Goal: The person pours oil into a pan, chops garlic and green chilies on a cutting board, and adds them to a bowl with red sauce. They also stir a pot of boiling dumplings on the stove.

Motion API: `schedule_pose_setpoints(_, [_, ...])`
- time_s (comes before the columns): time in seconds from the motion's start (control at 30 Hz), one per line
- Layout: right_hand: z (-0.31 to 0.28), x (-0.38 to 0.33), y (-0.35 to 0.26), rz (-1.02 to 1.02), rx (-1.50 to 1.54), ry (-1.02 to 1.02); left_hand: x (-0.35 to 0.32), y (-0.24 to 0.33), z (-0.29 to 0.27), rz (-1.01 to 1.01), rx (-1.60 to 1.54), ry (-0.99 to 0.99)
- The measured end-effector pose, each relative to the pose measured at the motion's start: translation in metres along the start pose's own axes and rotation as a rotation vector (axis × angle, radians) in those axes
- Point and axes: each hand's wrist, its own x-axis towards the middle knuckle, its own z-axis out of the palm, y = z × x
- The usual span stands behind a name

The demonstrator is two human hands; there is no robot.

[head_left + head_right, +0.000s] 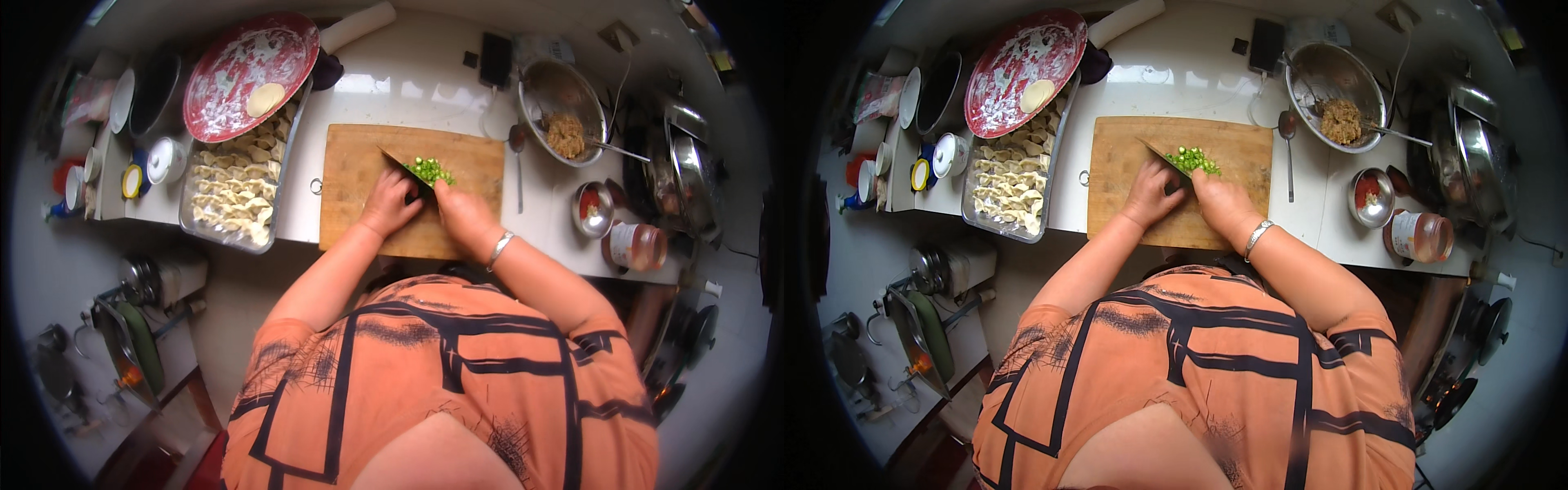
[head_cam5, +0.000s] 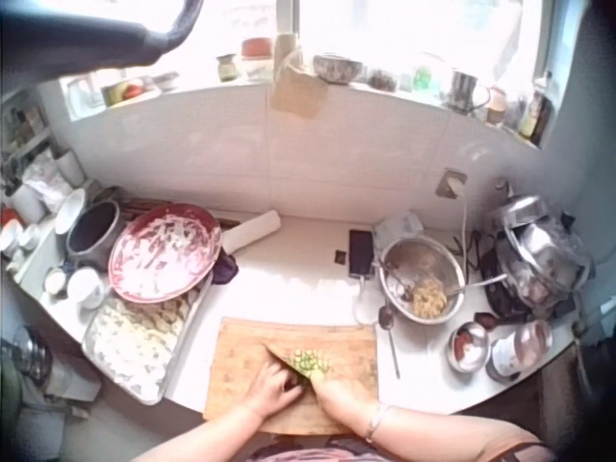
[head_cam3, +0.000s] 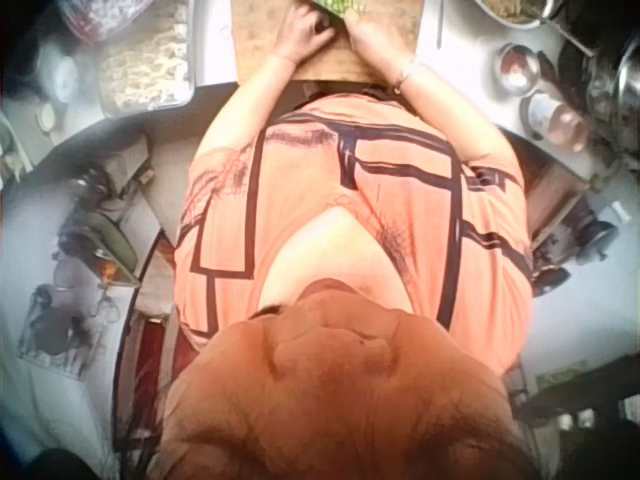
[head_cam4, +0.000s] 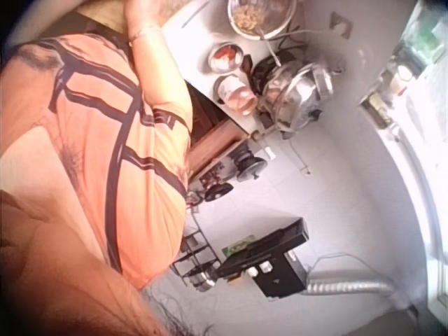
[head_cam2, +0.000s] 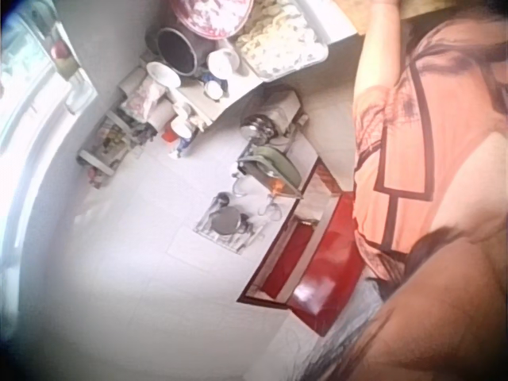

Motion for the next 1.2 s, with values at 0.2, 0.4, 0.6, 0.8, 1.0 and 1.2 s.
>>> schedule_pose_setpoints(0.2, [-0.006,-0.003,0.000,0.019,-0.021,-0.076,-0.001,-0.001,0.000,0.039,-0.039,0.034])
schedule_pose_setpoints(0.4, [-0.001,-0.001,-0.003,0.040,0.016,-0.028,-0.003,0.000,-0.002,0.001,-0.014,-0.001])
schedule_pose_setpoints(0.6, [-0.005,-0.007,-0.001,0.044,-0.013,-0.080,-0.004,0.000,-0.001,0.014,-0.041,0.003])
schedule_pose_setpoints(0.8, [-0.003,-0.009,-0.002,0.052,0.012,-0.039,-0.007,0.000,-0.001,0.014,-0.024,-0.012])
schedule_pose_setpoints(1.0, [0.000,-0.012,-0.001,0.082,0.015,-0.085,-0.006,0.000,-0.001,0.018,-0.027,0.002])
schedule_pose_setpoints(1.2, [0.002,-0.013,0.000,0.072,0.021,-0.063,-0.006,0.001,-0.002,0.015,-0.037,-0.017])
